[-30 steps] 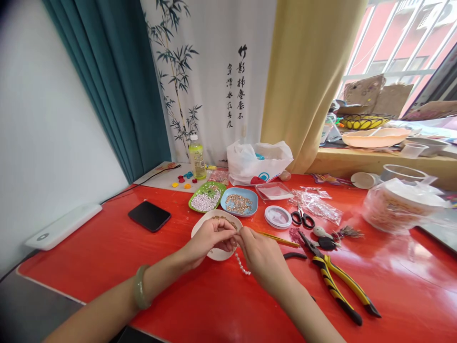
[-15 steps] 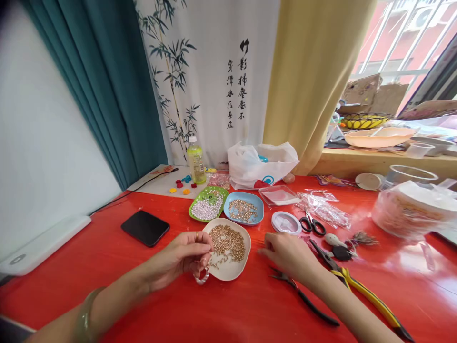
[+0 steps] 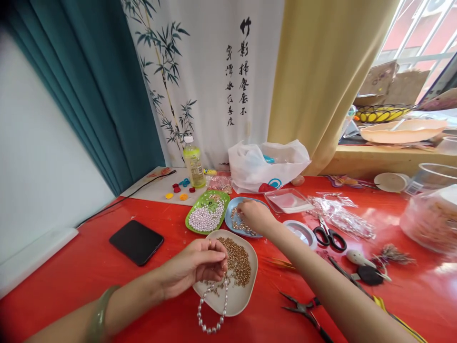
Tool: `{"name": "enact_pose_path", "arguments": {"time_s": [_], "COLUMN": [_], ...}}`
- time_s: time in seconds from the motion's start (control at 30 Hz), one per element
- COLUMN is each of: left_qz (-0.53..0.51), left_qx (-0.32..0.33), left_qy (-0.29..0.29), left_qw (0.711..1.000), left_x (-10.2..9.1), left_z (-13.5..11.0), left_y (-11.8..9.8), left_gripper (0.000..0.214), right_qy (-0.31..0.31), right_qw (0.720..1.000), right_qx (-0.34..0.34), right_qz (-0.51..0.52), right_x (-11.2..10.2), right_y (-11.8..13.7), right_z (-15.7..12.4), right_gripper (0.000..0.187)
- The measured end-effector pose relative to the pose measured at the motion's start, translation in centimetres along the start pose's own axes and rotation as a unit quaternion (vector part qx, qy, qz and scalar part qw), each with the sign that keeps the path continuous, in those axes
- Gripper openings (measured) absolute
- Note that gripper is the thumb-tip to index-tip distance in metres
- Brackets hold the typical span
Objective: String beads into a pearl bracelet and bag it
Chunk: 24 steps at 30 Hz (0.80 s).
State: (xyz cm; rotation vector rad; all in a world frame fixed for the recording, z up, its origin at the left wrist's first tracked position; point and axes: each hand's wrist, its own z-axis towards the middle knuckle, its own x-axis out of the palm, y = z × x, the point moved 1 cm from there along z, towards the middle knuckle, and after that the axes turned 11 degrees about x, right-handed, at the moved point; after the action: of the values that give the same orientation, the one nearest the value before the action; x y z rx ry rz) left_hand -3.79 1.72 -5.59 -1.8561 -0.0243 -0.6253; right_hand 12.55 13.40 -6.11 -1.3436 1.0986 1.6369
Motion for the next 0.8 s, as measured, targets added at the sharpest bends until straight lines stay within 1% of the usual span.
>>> {"name": "enact_pose_path", "arguments": {"time_s": [0.13,0.3,0.53,0.6,0.67,0.73,0.8], "left_qz": [0.002,0.013,0.044,0.092,0.171,0.254,0.313], "left_qx": [-0.024,-0.034,-0.020,-0.015,-0.002,0.029,0.073], "left_qy": [-0.016,-0.022,-0.028,-0.023,-0.017,-0.014,-0.014], "left_qw": [1.000,0.999,0.998,0.995,0.985,0.967,0.947], "left_x": [0.1,0.1,0.4,0.5,0.3,-0.1,-0.9], "left_z": [0.9,1.3,1.7,1.9,2.0,2.1,2.1], "left_y": [0.6,1.0,0.6,0.6,0.7,0.8,0.6], "left_gripper": [0.014,0.012,0.011,0.010,0.008,0.008,0.010], "right_qy": [0.010,0.022,-0.004,-0.012,-0.019,-0.028,-0.036], "right_qw": [1.000,1.000,0.999,0.997,0.995,0.992,0.989], "right_qx": [-0.013,-0.021,-0.002,0.003,0.007,0.010,0.012], "right_qz": [-0.007,-0.006,0.052,0.074,0.097,0.122,0.145], "right_x": [0.8,0.9,0.4,0.1,-0.2,-0.5,-0.7], "right_y": [-0.1,-0.6,-1.6,-1.7,-1.8,-1.7,-1.5], "right_z": [0.8,0.4,-0.3,-0.4,-0.6,-0.9,-1.4], "right_gripper": [0.015,0.014,0.014,0.013,0.012,0.011,0.014]}}
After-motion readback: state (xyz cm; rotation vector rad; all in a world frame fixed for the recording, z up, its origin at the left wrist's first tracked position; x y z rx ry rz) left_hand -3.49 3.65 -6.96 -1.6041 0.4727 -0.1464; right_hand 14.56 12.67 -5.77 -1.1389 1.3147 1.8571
